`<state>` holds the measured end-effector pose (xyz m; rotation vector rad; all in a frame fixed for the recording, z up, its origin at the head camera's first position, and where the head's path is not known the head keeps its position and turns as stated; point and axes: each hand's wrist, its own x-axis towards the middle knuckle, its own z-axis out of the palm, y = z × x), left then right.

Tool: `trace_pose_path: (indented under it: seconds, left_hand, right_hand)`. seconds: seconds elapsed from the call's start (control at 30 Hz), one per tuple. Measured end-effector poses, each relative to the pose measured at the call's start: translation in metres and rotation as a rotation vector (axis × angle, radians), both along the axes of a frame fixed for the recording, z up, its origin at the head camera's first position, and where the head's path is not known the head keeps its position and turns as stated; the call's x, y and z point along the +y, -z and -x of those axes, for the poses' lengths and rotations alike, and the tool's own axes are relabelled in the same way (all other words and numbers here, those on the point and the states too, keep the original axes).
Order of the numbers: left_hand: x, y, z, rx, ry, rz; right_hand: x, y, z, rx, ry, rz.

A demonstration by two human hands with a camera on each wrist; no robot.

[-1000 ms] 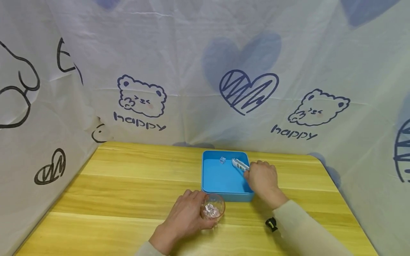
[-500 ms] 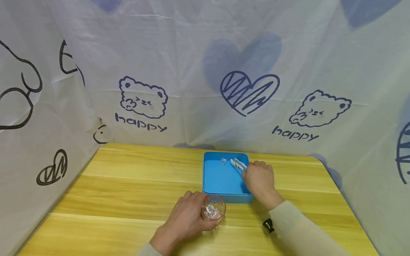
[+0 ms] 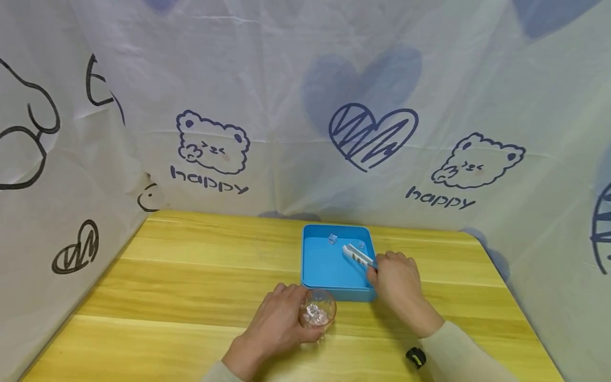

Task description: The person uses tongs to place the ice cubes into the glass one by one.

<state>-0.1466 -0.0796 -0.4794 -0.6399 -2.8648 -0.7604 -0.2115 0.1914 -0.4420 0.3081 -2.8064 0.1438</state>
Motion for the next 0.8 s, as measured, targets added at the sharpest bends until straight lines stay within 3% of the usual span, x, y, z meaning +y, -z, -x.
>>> trace_pose_path:
  seconds: [0.27,0.8]
  left_hand:
    - [0.000,-0.003,0.001,-0.006,0.005,0.006]
    - [0.000,-0.002,0.001,-0.017,0.010,0.016]
  right_hand:
    - [0.004,-0.012,-0.029,0.030,-0.059,0.103]
    - [0.003,-0.028,-0.084,0.121,-0.226,0.181]
